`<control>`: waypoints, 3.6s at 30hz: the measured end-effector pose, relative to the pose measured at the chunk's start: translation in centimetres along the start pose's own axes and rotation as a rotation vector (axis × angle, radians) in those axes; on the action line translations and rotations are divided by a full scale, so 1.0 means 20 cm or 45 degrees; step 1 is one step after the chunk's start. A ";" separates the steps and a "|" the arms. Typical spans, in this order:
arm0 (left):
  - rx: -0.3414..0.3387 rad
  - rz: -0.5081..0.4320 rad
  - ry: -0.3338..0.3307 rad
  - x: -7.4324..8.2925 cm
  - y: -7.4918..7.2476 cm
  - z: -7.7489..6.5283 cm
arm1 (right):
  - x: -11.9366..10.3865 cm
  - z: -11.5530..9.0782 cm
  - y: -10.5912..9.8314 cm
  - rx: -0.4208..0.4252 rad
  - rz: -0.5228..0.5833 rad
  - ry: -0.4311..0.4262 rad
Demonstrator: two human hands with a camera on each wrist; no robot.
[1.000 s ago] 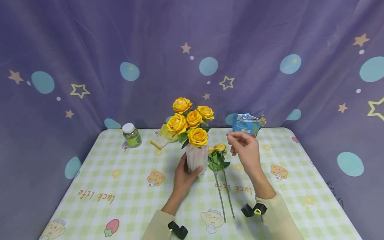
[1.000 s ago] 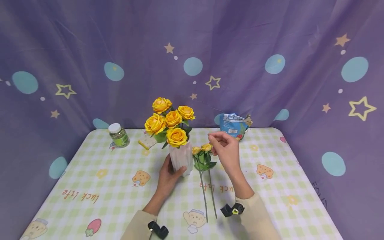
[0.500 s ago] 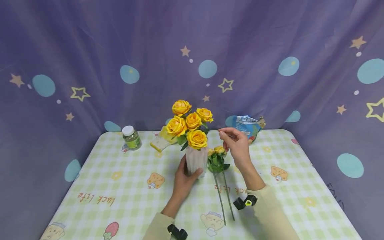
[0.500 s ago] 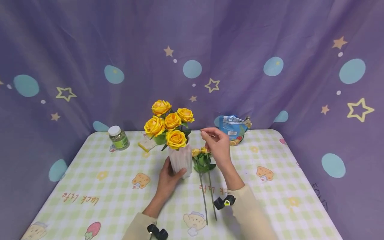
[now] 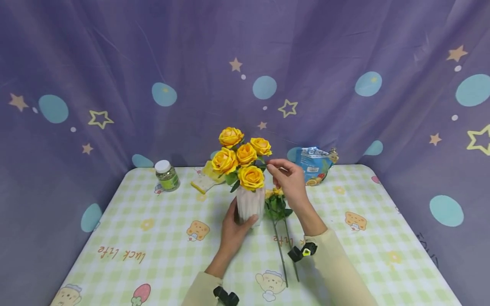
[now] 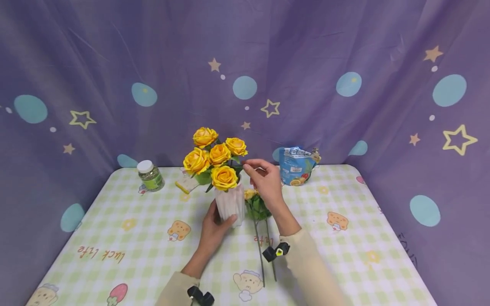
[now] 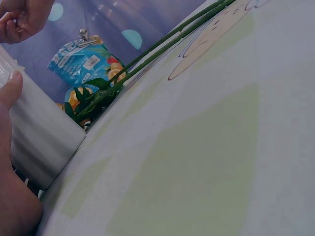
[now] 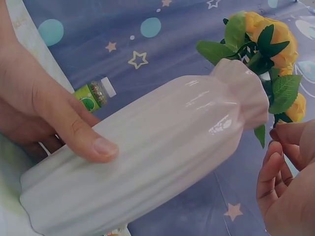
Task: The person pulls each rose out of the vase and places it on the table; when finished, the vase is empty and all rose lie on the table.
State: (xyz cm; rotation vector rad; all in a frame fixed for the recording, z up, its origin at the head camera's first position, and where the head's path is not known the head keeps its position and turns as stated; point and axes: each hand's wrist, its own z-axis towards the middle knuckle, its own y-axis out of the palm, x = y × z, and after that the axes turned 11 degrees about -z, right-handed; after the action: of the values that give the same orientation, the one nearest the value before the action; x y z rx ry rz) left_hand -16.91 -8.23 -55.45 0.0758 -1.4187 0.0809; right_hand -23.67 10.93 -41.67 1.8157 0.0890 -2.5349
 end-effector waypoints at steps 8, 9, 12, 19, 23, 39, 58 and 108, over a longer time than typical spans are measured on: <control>-0.002 0.010 -0.016 0.01 0.00 0.00 | -0.01 0.02 0.04 0.028 -0.078 0.067; 0.000 0.010 -0.018 0.01 0.00 0.00 | -0.01 0.02 0.04 0.028 -0.095 0.074; 0.004 0.012 -0.019 0.00 -0.01 0.00 | -0.01 0.03 0.05 0.027 -0.121 0.091; 0.000 0.020 0.006 0.01 0.00 0.00 | -0.02 0.05 0.08 -0.017 -0.101 0.198; 0.006 0.029 0.003 0.02 0.00 0.00 | -0.03 0.06 0.09 -0.059 -0.086 0.270; 0.018 0.003 0.028 0.00 0.00 -0.01 | -0.03 0.07 0.10 -0.120 -0.025 0.338; -0.011 0.024 0.042 0.01 -0.01 0.01 | -0.05 0.10 0.09 -0.122 -0.045 0.360; 0.009 0.024 0.022 0.00 0.00 0.00 | -0.19 0.15 0.06 0.205 0.250 -0.111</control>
State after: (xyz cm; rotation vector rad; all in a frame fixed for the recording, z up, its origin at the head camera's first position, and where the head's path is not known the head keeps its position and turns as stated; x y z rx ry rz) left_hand -16.90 -8.30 -55.53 0.0676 -1.4018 0.1016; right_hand -25.22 9.55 -37.11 1.6655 -0.2878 -2.5404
